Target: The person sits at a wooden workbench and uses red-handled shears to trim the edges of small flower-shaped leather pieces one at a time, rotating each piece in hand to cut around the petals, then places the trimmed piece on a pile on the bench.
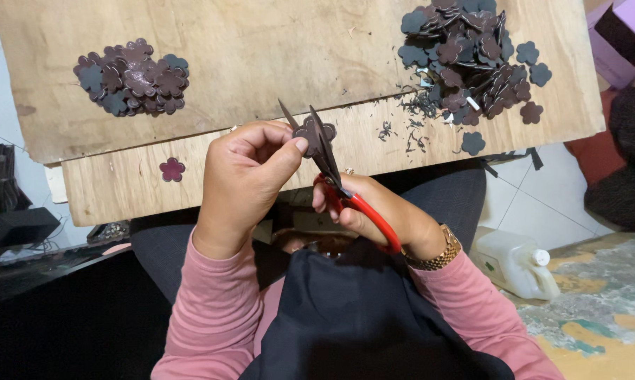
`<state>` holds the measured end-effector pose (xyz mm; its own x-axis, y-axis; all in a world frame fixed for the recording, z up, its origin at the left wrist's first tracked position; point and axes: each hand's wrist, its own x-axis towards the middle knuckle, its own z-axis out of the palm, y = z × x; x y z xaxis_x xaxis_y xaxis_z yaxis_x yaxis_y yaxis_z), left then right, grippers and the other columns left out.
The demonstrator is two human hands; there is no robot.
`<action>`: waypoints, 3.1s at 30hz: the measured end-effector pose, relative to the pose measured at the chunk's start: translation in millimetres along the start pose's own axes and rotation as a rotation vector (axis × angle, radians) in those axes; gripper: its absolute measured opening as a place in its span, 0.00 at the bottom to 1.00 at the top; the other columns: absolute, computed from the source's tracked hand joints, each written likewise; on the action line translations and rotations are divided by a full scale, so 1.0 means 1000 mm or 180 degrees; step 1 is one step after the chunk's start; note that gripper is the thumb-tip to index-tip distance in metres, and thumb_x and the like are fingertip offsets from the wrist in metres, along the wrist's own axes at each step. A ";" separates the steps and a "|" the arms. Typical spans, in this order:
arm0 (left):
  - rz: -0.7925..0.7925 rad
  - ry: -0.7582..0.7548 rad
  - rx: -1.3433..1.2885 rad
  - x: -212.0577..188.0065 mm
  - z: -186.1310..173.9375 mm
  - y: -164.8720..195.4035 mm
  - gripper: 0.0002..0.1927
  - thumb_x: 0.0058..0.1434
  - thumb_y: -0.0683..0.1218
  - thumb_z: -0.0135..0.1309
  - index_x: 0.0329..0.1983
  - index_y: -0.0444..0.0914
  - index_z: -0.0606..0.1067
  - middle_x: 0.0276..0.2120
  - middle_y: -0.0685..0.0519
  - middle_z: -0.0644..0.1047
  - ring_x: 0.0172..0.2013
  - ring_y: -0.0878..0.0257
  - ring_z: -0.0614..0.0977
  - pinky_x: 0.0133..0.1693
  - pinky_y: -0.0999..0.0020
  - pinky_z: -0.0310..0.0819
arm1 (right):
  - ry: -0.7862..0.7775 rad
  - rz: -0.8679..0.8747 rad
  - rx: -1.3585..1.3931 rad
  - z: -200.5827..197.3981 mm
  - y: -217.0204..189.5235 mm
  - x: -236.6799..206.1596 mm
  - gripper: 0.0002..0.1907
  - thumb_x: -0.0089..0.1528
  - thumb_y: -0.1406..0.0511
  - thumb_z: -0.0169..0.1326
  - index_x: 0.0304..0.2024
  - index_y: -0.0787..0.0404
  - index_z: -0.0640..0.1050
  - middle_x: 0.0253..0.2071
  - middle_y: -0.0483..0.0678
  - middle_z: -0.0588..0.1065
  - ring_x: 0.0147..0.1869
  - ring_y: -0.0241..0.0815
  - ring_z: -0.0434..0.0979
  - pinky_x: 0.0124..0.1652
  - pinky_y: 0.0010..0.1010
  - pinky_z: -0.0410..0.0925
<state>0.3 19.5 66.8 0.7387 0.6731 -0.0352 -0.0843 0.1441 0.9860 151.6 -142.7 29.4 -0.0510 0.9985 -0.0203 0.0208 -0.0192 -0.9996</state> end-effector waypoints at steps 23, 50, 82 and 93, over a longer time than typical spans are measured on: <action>0.0230 -0.0017 0.0101 0.000 0.004 -0.004 0.04 0.66 0.37 0.61 0.37 0.31 0.78 0.34 0.58 0.78 0.31 0.76 0.75 0.33 0.81 0.69 | 0.0202 -0.0144 -0.0171 0.001 0.003 -0.001 0.43 0.62 0.29 0.42 0.40 0.63 0.71 0.35 0.43 0.69 0.39 0.33 0.68 0.40 0.25 0.66; 0.0295 0.0102 0.0097 -0.002 0.009 -0.012 0.04 0.67 0.37 0.60 0.38 0.29 0.78 0.42 0.53 0.80 0.35 0.74 0.77 0.37 0.80 0.73 | 0.0531 -0.0055 0.0019 0.014 0.014 0.003 0.42 0.62 0.30 0.44 0.41 0.63 0.71 0.34 0.41 0.68 0.36 0.29 0.66 0.38 0.21 0.65; 0.0378 -0.0024 -0.0067 0.003 0.015 -0.019 0.06 0.69 0.37 0.58 0.46 0.30 0.79 0.46 0.53 0.79 0.42 0.71 0.78 0.44 0.77 0.74 | 0.1543 -0.0443 0.1123 0.017 0.025 0.008 0.19 0.68 0.59 0.58 0.52 0.64 0.70 0.45 0.46 0.73 0.49 0.35 0.75 0.51 0.29 0.71; 0.0324 -0.0320 0.0446 0.005 0.026 -0.021 0.05 0.67 0.38 0.58 0.44 0.31 0.78 0.40 0.52 0.81 0.39 0.69 0.82 0.42 0.75 0.78 | 0.2326 -0.0679 0.0702 0.007 0.016 0.013 0.12 0.68 0.73 0.57 0.51 0.63 0.69 0.46 0.48 0.73 0.48 0.35 0.75 0.49 0.27 0.70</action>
<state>23.2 0.8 50.1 0.7948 0.6022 0.0754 -0.0732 -0.0281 0.9969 144.1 -130.2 12.7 0.6386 0.7610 0.1140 -0.1177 0.2431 -0.9628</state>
